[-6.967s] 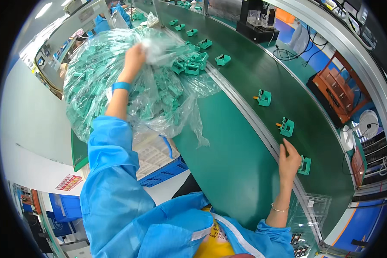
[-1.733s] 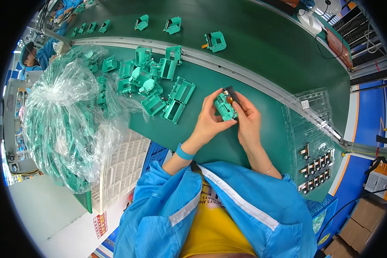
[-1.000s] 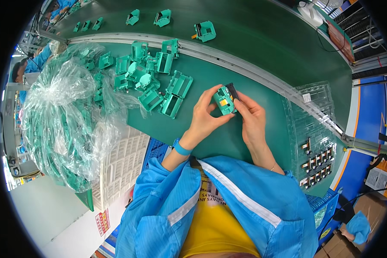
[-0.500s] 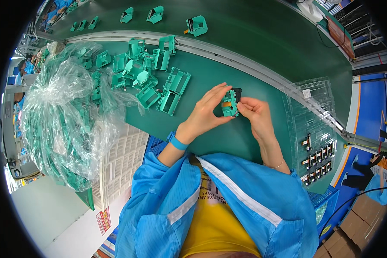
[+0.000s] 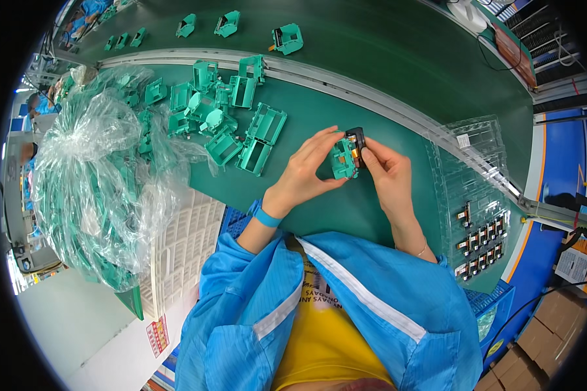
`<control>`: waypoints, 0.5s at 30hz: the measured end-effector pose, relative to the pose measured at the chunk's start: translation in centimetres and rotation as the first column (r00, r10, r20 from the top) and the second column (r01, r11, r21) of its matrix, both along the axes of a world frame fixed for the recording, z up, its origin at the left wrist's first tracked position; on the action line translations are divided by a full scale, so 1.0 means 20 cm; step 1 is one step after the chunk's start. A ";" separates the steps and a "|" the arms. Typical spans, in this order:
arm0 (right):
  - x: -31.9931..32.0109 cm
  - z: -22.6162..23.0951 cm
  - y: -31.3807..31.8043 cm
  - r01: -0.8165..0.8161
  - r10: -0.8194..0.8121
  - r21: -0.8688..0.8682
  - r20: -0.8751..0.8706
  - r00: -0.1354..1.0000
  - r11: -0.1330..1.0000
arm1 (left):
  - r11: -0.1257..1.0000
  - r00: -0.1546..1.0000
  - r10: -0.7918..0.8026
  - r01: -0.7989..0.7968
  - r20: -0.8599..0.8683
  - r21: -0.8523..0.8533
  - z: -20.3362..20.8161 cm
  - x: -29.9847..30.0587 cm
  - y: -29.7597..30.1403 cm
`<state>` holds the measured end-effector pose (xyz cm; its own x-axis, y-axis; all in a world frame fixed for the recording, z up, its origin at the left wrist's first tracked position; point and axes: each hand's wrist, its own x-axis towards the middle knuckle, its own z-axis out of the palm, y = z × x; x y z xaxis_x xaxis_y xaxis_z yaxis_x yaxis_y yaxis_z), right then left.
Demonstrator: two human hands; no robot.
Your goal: Assembling black components into green plastic housings on an industrial assembly line.
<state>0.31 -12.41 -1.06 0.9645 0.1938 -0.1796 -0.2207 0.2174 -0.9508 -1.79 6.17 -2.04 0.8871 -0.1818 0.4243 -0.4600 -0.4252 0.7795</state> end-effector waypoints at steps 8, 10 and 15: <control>-0.04 0.03 0.03 0.204 0.082 -0.541 0.458 0.885 0.816 | 0.999 0.997 0.032 -0.034 -0.068 -0.030 -0.02 -0.02 0.00; -0.06 0.06 0.05 0.247 0.095 -0.565 0.507 0.857 0.787 | 0.999 0.997 0.030 -0.033 -0.073 -0.032 -0.02 -0.03 0.01; -0.09 0.08 0.05 0.303 0.097 -0.591 0.548 0.831 0.747 | 0.998 0.994 0.032 -0.037 -0.101 -0.056 -0.03 -0.04 0.00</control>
<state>-1.51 -11.33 0.56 0.9439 0.1200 0.3076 0.3262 -0.4838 -0.8121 -2.54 6.09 -2.55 0.9308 -0.1283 0.3423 -0.3646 -0.3928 0.8443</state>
